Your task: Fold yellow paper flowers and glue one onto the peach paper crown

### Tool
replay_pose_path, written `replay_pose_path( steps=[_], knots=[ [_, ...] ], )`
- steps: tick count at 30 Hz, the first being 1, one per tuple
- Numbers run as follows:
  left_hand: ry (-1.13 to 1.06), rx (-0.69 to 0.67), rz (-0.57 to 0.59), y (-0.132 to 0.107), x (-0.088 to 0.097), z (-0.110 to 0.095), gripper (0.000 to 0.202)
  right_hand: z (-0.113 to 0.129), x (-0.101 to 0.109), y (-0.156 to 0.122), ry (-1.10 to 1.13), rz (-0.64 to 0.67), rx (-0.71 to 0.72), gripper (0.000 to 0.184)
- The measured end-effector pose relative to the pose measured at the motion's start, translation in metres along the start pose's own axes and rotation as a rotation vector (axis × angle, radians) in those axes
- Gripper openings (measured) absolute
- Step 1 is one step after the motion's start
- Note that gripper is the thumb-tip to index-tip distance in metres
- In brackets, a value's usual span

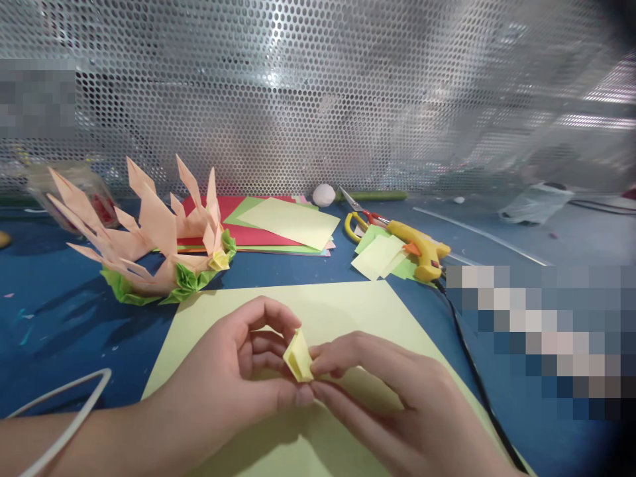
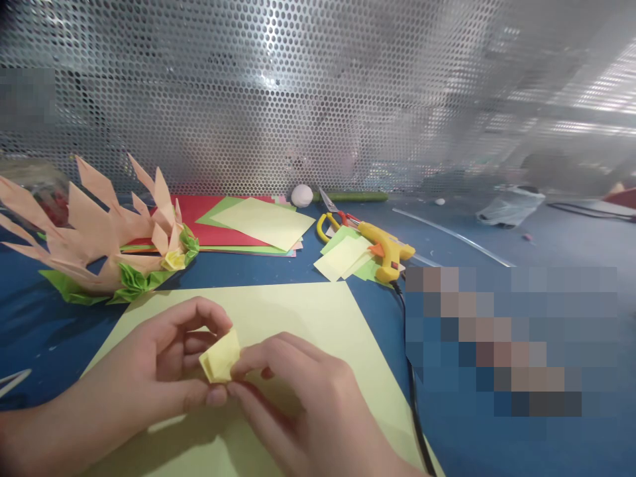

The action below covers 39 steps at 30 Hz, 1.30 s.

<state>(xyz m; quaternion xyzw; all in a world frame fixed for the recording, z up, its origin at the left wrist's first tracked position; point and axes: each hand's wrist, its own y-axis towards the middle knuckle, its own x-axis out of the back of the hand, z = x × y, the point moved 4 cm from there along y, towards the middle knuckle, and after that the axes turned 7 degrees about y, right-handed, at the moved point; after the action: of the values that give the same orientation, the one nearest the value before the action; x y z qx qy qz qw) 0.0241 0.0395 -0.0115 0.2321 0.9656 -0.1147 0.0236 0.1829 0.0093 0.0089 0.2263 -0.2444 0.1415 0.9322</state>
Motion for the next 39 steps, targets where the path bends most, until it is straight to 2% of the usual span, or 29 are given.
replay_pose_path(
  steps=[5, 11, 16, 21, 27, 33, 39],
  knots=[
    [-0.053, -0.035, 0.003, 0.000, -0.002, -0.007, 0.035, -0.003, -0.001, 0.000, 0.075, 0.029, -0.094, 0.010],
    [0.078, -0.091, 0.038, 0.000, -0.001, -0.009, 0.015, -0.010, -0.004, 0.000, 0.237, 0.013, -0.219, 0.007],
    [0.110, -0.074, 0.078, 0.000, 0.000, -0.009, 0.012, -0.013, -0.007, 0.001, 0.432, -0.028, -0.341, 0.005],
    [0.232, -0.048, 0.109, 0.000, -0.003, -0.011, 0.010, -0.014, -0.008, 0.002, 0.485, 0.015, -0.338, 0.005],
    [0.403, -0.139, 0.154, -0.003, -0.004, -0.012, 0.020, -0.013, -0.009, 0.003, 0.425, 0.108, -0.311, 0.010],
    [0.440, -0.138, 0.227, -0.004, -0.003, -0.007, 0.016, -0.011, -0.011, 0.006, 0.430, 0.190, -0.394, 0.012],
    [0.435, -0.096, 0.189, -0.005, -0.004, -0.006, 0.018, -0.012, -0.010, 0.006, 0.435, 0.201, -0.417, 0.015]
  ],
)
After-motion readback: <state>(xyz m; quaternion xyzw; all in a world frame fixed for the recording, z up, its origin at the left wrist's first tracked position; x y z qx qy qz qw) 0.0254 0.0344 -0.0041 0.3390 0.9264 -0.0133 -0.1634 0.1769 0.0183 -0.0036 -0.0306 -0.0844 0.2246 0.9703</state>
